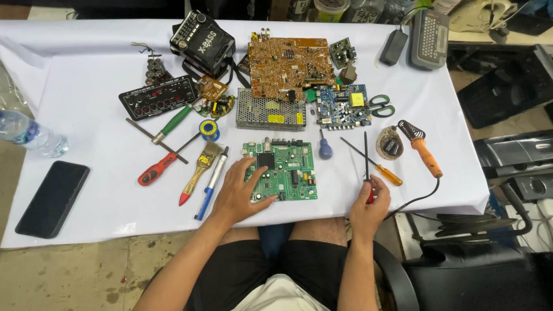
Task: Inspecting and testing a green circuit board using multimeter probes on a repair bench.
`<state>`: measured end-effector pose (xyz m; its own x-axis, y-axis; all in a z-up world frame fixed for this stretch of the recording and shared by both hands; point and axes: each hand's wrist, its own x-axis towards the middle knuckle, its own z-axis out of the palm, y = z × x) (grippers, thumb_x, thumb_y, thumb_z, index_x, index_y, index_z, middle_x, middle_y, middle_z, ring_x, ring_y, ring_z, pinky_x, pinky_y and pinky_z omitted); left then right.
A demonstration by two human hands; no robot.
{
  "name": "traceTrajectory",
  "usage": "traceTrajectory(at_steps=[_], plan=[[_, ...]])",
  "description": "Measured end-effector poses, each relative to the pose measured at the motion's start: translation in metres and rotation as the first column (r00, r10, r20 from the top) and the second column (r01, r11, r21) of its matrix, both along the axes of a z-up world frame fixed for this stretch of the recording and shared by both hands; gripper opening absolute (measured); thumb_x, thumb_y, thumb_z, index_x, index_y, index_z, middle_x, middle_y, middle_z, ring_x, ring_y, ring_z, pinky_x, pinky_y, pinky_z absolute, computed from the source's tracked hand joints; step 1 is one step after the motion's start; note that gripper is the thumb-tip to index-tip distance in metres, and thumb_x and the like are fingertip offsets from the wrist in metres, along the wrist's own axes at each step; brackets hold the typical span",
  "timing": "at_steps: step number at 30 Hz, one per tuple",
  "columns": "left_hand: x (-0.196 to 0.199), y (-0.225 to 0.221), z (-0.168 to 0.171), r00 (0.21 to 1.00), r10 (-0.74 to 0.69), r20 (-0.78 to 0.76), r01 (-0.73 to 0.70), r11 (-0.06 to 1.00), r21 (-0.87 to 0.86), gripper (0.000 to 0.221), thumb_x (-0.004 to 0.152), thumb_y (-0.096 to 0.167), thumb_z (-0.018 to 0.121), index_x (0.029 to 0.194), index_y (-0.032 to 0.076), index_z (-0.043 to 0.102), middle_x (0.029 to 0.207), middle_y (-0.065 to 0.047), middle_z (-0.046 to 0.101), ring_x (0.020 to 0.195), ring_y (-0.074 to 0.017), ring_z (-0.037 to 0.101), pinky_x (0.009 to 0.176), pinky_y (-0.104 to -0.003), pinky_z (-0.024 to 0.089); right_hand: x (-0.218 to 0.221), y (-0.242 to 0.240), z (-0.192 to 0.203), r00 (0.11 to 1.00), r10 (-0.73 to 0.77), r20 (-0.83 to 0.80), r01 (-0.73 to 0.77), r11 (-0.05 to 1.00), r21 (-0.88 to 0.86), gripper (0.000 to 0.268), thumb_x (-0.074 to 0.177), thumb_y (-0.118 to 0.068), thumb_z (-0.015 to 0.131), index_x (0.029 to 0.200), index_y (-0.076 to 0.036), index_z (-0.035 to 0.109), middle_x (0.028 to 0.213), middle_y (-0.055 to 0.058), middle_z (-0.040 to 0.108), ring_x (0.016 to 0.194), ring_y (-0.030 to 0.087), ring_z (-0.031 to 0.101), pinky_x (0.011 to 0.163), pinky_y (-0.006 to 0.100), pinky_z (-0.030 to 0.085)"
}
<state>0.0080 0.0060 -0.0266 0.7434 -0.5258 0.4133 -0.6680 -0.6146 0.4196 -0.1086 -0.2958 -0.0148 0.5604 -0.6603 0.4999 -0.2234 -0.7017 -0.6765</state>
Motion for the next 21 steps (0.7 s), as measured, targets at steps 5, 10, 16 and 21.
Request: traceTrajectory(at_steps=[5,10,16,21], plan=[[-0.002,-0.003,-0.004,0.997,0.011,0.076,-0.008,0.999,-0.04,0.076,0.083,0.063,0.074,0.144,0.021,0.056,0.142,-0.011,0.048,0.143,-0.0335,0.045,0.12,-0.054,0.036,-0.002,0.052,0.026,0.953,0.125,0.274,-0.27,0.761,0.59,0.025,0.11,-0.018,0.053,0.134,-0.009,0.055,0.1,0.009,0.069,0.069,0.011,0.056,0.064,0.024,0.048],[-0.011,0.005,0.003,0.765,-0.146,0.627,0.158,0.987,0.038,0.055,0.098,0.053,0.074,0.141,0.027,0.051,0.137,-0.004,0.053,0.129,-0.0223,0.055,0.103,-0.044,0.046,-0.012,0.106,0.017,0.889,0.295,0.351,-0.433,0.285,0.855,0.027,0.1,-0.017,0.063,0.124,-0.007,0.061,0.114,0.012,0.072,0.107,0.022,0.069,0.089,0.031,0.054],[-0.024,0.001,0.005,0.633,-0.257,0.73,0.267,0.958,0.105,0.039,0.109,0.022,0.067,0.146,0.028,0.055,0.13,0.001,0.06,0.101,-0.0142,0.057,0.085,-0.033,0.039,-0.025,0.148,0.04,0.745,0.573,0.342,-0.587,0.319,0.744,0.047,0.099,-0.016,0.064,0.142,-0.008,0.048,0.098,0.012,0.076,0.098,0.023,0.078,0.087,0.032,0.06],[-0.025,0.0,0.02,0.652,-0.304,0.694,0.365,0.929,0.063,0.033,0.11,0.021,0.064,0.142,0.017,0.06,0.13,-0.003,0.058,0.093,-0.0174,0.062,0.076,-0.033,0.047,-0.028,0.127,0.04,0.648,0.742,0.171,-0.708,0.504,0.494,0.072,0.1,-0.022,0.063,0.161,-0.007,0.029,0.096,0.006,0.076,0.097,0.015,0.069,0.092,0.031,0.054]])
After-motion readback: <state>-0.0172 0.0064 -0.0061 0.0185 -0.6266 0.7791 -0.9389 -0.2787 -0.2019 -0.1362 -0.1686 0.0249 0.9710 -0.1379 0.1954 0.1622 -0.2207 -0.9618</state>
